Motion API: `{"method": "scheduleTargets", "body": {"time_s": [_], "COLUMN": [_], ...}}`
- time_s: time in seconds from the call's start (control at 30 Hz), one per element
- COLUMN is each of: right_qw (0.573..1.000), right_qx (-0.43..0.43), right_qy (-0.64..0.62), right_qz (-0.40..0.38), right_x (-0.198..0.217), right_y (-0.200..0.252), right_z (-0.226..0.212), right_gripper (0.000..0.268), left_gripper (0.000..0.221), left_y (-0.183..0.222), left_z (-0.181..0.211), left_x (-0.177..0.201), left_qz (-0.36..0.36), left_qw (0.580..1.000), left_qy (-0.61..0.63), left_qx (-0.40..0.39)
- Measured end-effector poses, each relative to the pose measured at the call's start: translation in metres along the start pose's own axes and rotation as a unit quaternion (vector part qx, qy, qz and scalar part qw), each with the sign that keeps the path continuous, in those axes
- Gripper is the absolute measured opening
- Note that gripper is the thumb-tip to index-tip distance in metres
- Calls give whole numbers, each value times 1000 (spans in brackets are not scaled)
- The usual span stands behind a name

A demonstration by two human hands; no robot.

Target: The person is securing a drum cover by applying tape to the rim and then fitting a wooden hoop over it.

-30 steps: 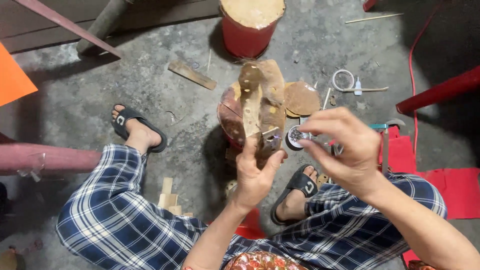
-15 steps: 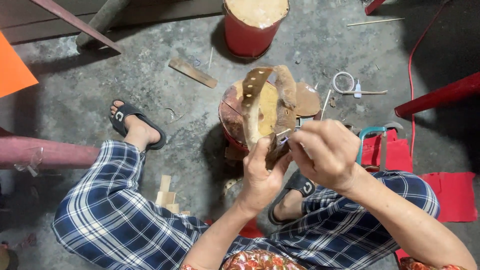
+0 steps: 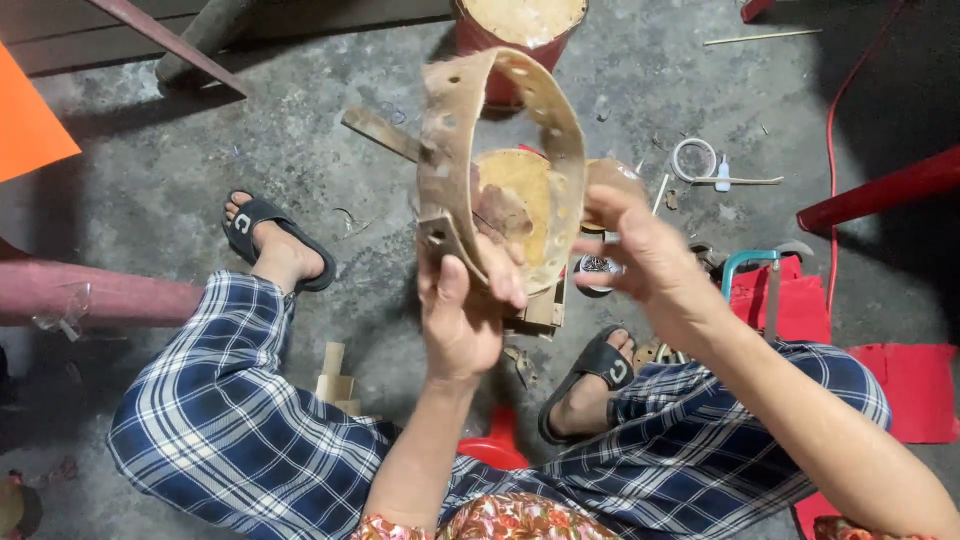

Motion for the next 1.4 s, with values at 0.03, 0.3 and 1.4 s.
{"method": "scheduleTargets", "body": {"time_s": [0.03,0.3,1.4], "right_qw": [992,965,941], "right_qx": [-87,-144,-66], "right_qy": [-87,-220,-309], "right_qz": [-36,21,121], "right_x": [-15,13,82], "right_y": [1,-32,-43], "right_z": [4,32,25], "right_gripper": [88,21,13], "left_gripper": [28,46,4], "left_y": [2,7,-11], "left_z": [-8,-17,17], "left_x": [1,15,47], "left_qz": [-16,-35,128], "left_qw": [999,999,964], "left_qy": [40,14,-232], "left_qx": [6,33,-25]}}
Point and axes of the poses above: each hand's wrist, its own y-axis away from the middle knuckle, its own x-axis out of the back of the hand, z = x × y, the point moved 5 cm from there along -y, towards the middle knuckle, and after that the axes turned 1 degree about -y, right-handed, at the moved point
